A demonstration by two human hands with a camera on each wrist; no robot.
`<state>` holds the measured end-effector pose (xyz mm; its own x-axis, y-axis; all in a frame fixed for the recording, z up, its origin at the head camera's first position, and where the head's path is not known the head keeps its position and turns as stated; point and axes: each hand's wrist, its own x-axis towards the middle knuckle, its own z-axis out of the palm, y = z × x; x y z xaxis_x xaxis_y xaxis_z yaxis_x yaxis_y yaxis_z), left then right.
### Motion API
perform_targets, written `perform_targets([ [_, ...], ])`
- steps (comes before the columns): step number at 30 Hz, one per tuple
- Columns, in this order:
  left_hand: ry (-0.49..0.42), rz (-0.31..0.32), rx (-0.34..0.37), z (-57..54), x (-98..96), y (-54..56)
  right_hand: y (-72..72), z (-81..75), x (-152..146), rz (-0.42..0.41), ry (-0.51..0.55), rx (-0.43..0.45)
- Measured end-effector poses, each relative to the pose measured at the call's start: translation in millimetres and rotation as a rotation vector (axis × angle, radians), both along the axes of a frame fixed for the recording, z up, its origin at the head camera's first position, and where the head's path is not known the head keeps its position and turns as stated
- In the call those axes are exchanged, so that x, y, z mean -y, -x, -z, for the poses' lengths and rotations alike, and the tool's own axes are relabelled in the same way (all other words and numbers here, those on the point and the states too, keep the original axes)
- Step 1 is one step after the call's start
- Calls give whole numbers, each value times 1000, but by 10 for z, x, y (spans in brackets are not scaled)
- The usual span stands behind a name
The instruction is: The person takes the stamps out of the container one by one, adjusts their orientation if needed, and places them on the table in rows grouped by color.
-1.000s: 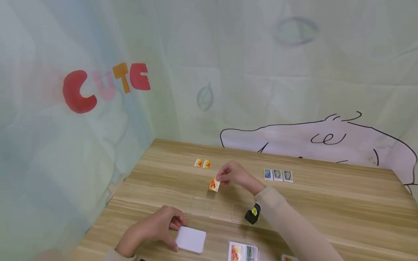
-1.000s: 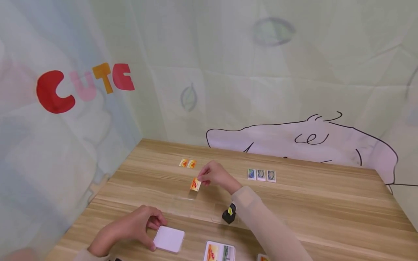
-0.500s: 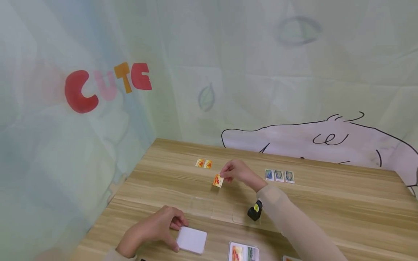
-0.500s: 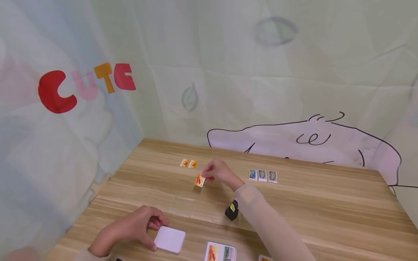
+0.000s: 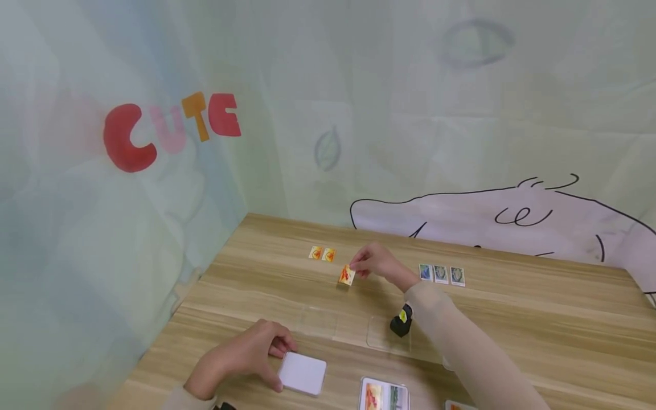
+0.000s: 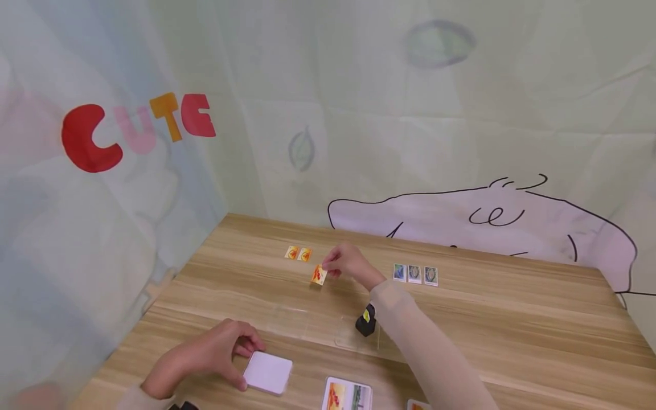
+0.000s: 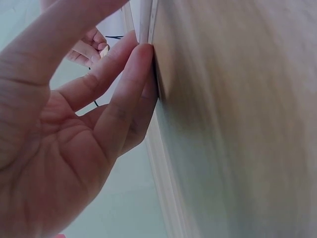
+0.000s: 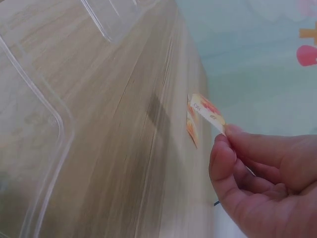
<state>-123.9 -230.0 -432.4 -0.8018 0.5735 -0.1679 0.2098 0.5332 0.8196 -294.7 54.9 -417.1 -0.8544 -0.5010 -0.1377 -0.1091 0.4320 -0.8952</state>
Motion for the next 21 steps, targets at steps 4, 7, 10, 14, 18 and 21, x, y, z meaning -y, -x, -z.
perform_targets([
  [4,2,3,0,-5,-2,7,45,15,-6,4,19,-2],
  [7,6,3,-4,-9,-3,5,89,39,-3,9,35,-4],
  [10,8,-1,-3,-10,-3,3,142,61,8,26,42,-2],
  [14,6,-10,8,-11,2,-4,211,89,22,50,19,16],
  [18,-5,-11,17,-10,5,-3,264,112,19,56,4,29],
  [21,-12,-4,14,-8,2,8,284,113,4,59,13,36],
])
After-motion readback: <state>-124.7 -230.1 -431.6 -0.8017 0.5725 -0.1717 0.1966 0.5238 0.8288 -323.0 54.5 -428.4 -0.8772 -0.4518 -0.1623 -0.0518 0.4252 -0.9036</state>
